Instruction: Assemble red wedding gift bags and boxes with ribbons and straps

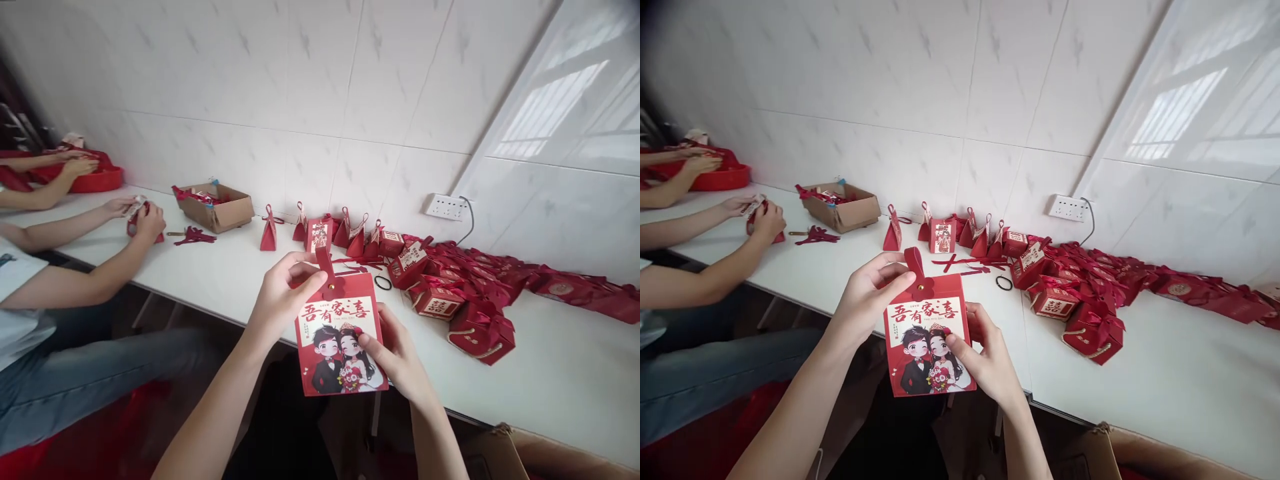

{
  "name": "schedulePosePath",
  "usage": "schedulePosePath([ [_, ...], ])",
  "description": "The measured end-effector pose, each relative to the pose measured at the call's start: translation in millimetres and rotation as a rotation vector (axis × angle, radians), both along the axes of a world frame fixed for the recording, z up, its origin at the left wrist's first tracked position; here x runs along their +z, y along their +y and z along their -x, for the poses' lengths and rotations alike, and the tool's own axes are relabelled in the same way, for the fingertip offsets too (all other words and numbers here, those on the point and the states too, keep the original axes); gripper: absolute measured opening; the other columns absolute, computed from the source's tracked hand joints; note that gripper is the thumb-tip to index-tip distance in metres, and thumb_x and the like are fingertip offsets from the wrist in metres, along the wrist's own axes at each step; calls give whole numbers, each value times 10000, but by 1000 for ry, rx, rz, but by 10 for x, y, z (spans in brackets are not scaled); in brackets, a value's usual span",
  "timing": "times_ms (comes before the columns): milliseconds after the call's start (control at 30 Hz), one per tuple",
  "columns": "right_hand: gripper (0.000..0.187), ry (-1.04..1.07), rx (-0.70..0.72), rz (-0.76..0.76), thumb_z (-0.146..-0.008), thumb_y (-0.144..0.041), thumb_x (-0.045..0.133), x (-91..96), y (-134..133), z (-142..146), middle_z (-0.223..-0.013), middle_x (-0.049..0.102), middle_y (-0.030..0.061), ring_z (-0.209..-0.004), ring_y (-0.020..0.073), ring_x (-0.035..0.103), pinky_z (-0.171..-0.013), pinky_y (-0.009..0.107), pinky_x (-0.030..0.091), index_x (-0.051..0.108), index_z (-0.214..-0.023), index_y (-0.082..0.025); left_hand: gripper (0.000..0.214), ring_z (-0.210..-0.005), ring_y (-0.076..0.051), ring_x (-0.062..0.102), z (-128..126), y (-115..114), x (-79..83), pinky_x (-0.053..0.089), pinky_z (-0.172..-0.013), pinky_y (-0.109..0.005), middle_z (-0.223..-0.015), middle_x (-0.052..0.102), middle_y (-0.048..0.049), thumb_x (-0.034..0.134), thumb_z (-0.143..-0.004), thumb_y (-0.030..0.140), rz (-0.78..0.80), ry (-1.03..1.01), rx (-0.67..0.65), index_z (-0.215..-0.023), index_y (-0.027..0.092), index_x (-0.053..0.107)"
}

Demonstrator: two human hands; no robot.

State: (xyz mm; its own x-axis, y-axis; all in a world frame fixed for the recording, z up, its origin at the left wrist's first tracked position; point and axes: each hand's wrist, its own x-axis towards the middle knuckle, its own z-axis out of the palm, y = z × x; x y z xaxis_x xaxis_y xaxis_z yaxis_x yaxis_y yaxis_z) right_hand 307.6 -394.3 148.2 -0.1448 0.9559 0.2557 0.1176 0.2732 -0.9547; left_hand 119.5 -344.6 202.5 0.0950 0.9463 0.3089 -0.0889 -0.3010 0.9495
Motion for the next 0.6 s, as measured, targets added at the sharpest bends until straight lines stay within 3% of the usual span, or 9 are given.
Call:
schedulePosePath([
  [200, 396, 43, 99, 66, -815, -430, 607, -103, -79, 195, -1081, 655, 73, -893, 230, 646, -693, 296, 533, 516, -1131, -209, 233, -705, -127, 607, 220, -124, -74, 477, -648, -219, -745, 631, 7, 660, -775, 366, 20, -18, -18, -947, 211, 634],
  [433, 417, 48, 70, 70, -810, -438, 602, -198, -357, 391, -1082, 656, 85, -886, 225, 643, -710, 310, 534, 525, -1140, -194, 214, -630, -122, 614, 469, -218, -39, 480, -576, -209, -710, 646, 4, 688, -742, 394, -44, 94, -13, -727, 187, 635],
  [500, 439, 90, 92, 107, -797, -434, 618, -197, -433, 422, -1109, 649, 86, -889, 229, 648, -693, 307, 538, 527, -1156, -200, 207, -588, -118, 614, 553, -217, -23, 464, -511, -200, -705, 647, 2, 697, -733, 391, -1, 80, -93, -732, 189, 648],
  [600, 516, 257, 142, 195, -716, -461, 687, -235, -510, 480, -1074, 673, 79, -846, 250, 669, -679, 334, 545, 555, -1151, -217, 270, -583, -145, 636, 677, -166, -55, 397, -394, -186, -745, 668, -35, 646, -764, 454, 106, 29, -342, -792, 187, 671],
])
